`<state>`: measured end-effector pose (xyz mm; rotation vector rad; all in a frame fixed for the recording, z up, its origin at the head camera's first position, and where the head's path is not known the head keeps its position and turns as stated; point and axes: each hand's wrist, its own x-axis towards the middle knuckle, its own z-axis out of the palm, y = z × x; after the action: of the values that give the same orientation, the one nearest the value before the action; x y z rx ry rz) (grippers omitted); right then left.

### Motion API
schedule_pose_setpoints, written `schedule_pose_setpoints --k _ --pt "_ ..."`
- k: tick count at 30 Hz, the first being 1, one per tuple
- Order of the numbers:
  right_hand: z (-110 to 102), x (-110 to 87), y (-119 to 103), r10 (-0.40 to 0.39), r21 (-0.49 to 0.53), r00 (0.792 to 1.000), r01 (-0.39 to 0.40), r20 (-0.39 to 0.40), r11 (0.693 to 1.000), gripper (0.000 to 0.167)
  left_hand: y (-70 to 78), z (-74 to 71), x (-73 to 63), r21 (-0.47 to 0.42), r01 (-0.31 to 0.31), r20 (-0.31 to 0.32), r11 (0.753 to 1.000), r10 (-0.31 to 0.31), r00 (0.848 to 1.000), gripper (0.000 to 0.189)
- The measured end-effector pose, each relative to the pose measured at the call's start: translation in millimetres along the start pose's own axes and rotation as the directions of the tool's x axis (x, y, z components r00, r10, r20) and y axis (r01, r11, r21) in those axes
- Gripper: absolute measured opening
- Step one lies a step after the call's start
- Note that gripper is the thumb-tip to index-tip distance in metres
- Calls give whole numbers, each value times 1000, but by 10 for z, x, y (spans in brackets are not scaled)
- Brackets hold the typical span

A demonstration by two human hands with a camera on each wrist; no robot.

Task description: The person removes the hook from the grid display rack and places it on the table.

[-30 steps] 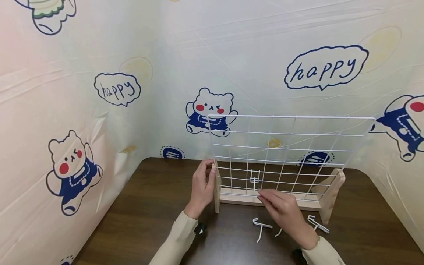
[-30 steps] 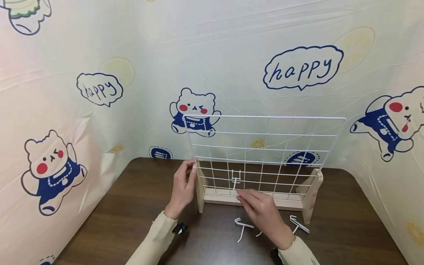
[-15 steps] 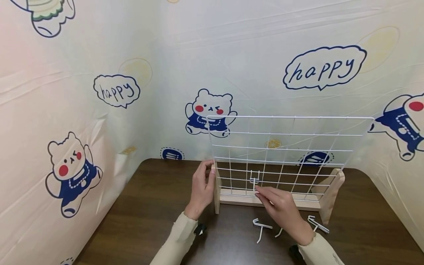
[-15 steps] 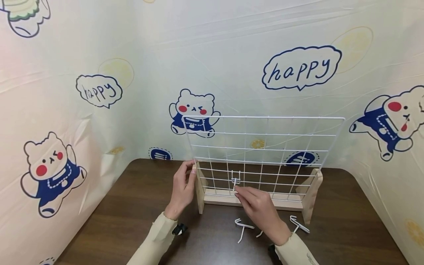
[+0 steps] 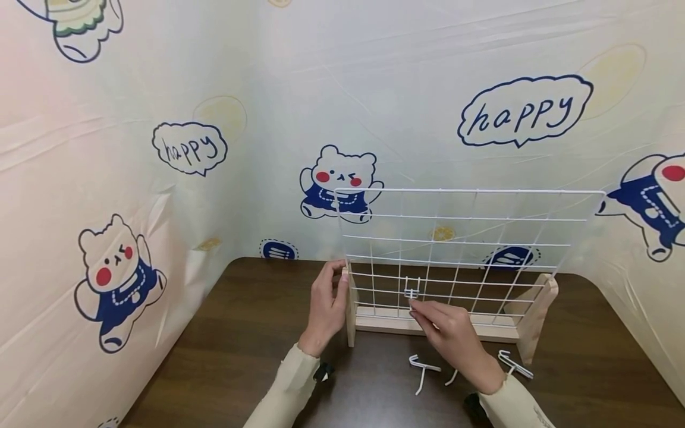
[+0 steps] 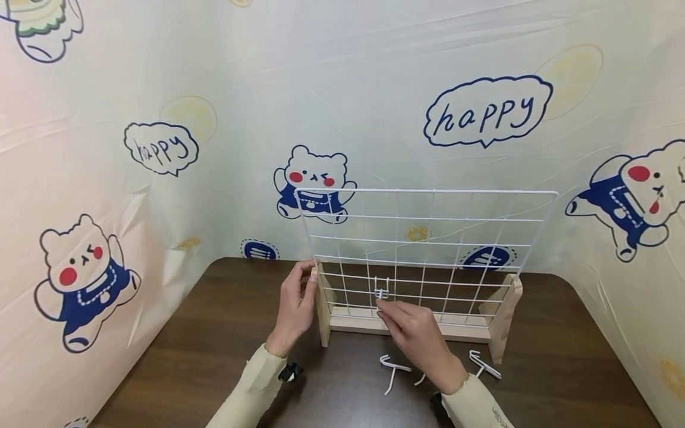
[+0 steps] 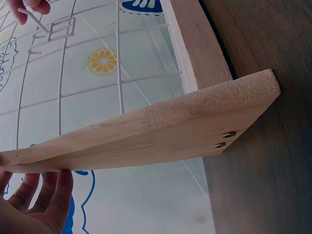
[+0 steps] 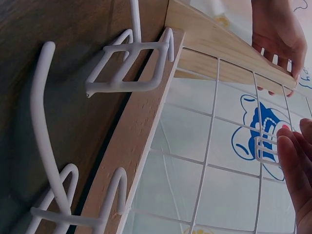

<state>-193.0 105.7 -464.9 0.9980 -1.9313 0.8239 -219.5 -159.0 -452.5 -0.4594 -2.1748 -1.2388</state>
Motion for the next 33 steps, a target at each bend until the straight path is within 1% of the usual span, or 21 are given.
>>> schedule_pose_setpoints --k 3,4,8,12,19,29,33 --pt "3 5 -7 9 -3 1000 -9 16 1000 16 -3 7 -11 -2 0 2 1000 0 1000 24" --pt "3 10 -12 13 -6 1000 -13 23 1000 17 -3 8 -13 -3 2 3 1000 -2 1000 24" --pt "9 35 -27 16 -18 999 -15 32 1000 37 -5 13 -18 -5 4 3 1000 -4 1000 23" --pt "20 57 -31 5 -25 1000 -5 16 1000 40 -4 15 -10 -7 -8 -1 1000 8 1000 23" --pt "24 75 -16 9 -47 1000 -8 10 999 34 2 16 10 -11 -13 -6 1000 13 1000 25" --pt "22 84 -13 11 -14 1000 -10 22 1000 36 -3 8 8 -9 -12 -14 1000 12 1000 23" --pt "13 91 -18 9 -8 1000 -9 21 1000 35 -12 11 8 -4 -5 -7 1000 5 1000 23"
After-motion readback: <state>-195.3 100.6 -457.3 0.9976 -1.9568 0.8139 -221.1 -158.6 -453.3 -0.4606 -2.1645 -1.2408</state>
